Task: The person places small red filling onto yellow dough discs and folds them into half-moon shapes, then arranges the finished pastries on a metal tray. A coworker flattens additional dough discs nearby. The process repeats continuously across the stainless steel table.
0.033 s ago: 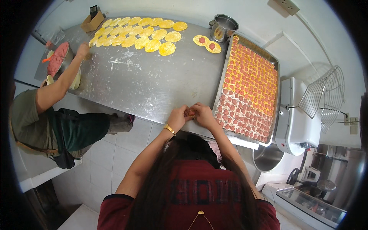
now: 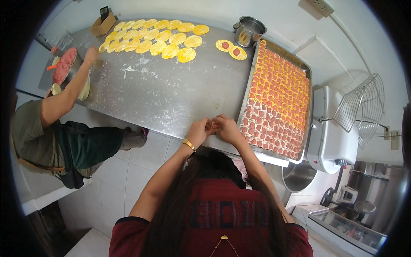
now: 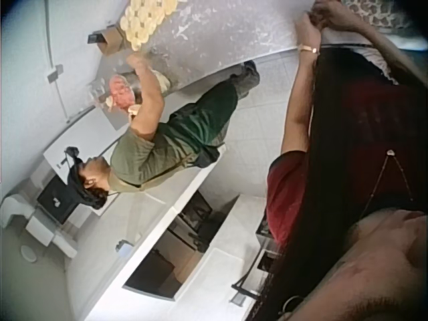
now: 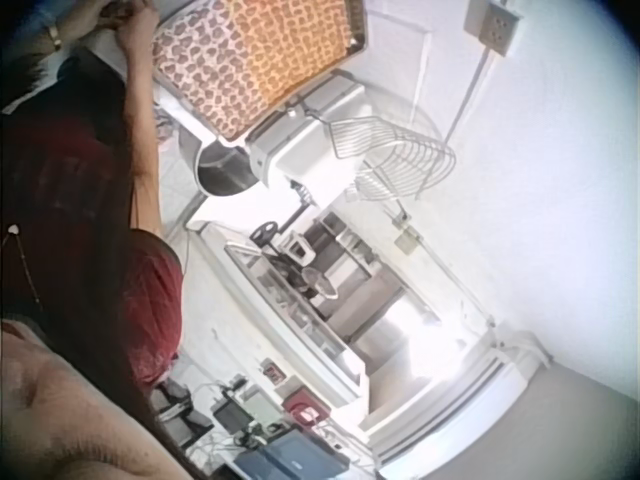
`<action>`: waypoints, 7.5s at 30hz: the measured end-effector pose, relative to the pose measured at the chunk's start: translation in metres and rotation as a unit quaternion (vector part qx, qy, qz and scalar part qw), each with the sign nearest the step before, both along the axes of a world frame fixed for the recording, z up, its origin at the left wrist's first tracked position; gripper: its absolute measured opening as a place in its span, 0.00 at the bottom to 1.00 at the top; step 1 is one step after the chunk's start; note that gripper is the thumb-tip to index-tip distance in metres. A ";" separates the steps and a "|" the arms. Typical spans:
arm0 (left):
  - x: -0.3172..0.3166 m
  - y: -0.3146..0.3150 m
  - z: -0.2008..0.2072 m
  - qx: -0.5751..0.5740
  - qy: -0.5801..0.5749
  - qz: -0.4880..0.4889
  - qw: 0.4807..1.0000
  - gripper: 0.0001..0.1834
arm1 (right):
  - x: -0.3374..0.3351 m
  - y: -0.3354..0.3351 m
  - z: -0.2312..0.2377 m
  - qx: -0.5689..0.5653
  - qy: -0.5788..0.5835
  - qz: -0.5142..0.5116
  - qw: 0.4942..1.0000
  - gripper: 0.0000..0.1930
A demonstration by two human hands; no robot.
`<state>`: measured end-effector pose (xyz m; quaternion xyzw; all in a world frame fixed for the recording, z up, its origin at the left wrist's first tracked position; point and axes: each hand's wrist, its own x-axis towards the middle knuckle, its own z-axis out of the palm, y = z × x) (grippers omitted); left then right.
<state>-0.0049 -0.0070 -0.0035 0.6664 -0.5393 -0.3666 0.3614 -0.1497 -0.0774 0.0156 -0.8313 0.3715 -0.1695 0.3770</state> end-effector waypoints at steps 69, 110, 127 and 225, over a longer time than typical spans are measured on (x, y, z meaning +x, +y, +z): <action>-0.004 -0.022 -0.015 0.165 0.721 0.221 0.636 0.15 | 0.035 0.024 0.038 -0.127 0.051 -0.021 0.990 0.10; -0.098 -0.050 -0.022 -0.064 -0.271 0.242 0.929 0.14 | -0.305 -0.517 0.037 -0.037 0.009 -0.127 0.991 0.17; -0.106 -0.060 -0.010 -0.027 -0.330 0.261 0.907 0.18 | -0.101 -0.514 -0.003 -0.078 0.106 -0.128 0.983 0.18; -0.099 -0.057 -0.018 -0.052 -0.337 0.224 0.913 0.18 | -0.314 -0.512 0.051 -0.015 0.516 -0.012 0.856 0.11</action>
